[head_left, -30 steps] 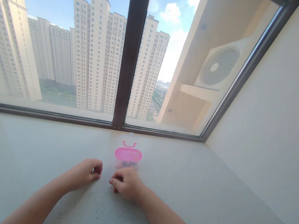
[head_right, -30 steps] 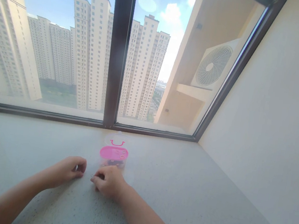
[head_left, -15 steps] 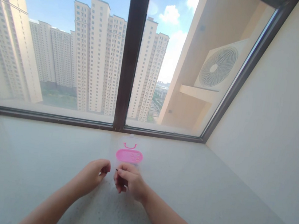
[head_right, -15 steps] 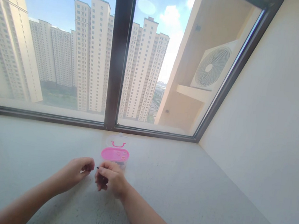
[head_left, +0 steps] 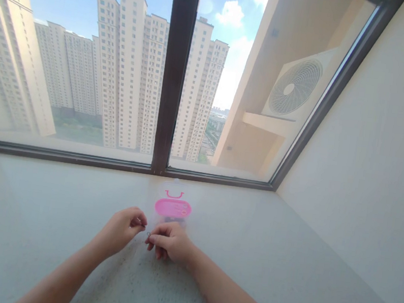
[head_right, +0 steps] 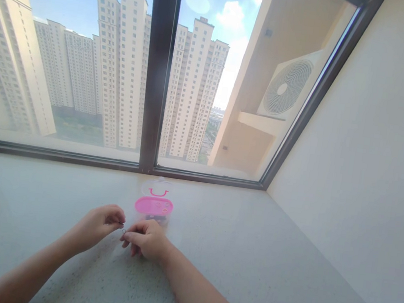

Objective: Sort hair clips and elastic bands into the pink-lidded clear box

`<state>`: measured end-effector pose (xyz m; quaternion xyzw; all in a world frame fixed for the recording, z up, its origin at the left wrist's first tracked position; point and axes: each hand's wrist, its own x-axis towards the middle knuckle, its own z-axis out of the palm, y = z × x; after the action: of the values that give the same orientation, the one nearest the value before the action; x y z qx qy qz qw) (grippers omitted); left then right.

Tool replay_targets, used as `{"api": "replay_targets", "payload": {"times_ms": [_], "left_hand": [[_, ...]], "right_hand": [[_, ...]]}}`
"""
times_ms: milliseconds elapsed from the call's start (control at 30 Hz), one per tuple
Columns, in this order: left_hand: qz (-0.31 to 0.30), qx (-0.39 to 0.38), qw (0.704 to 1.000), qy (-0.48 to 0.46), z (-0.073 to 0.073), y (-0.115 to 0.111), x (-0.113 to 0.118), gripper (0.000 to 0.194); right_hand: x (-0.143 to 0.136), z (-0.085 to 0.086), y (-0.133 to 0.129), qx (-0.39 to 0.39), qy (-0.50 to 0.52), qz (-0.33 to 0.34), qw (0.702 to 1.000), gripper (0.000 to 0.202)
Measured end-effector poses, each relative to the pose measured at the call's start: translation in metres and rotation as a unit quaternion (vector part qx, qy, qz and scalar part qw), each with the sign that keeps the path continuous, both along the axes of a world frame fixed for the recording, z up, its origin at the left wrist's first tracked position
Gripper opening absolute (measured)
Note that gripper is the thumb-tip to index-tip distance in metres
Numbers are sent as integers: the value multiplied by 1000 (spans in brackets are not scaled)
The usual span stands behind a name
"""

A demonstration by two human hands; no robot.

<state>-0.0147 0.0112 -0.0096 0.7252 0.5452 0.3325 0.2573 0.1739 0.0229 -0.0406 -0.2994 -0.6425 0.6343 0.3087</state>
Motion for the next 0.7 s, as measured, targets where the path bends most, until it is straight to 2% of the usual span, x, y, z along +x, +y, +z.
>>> {"api": "replay_targets", "payload": {"times_ms": [100, 233, 433, 700], "left_hand": [[6, -51, 998, -32, 2, 1, 0, 14], [-19, -96, 992, -84, 8, -1, 2, 23], [-60, -109, 976, -180, 10, -4, 6, 23], [-95, -143, 964, -205, 8, -5, 10, 19]], "right_hand": [[-1, 0, 0, 0, -1, -9, 1000, 19], [-1, 1, -2, 1, 2, -17, 1000, 18], [-1, 3, -3, -6, 8, -16, 1000, 19], [-1, 4, -3, -5, 9, -8, 1000, 17]]}}
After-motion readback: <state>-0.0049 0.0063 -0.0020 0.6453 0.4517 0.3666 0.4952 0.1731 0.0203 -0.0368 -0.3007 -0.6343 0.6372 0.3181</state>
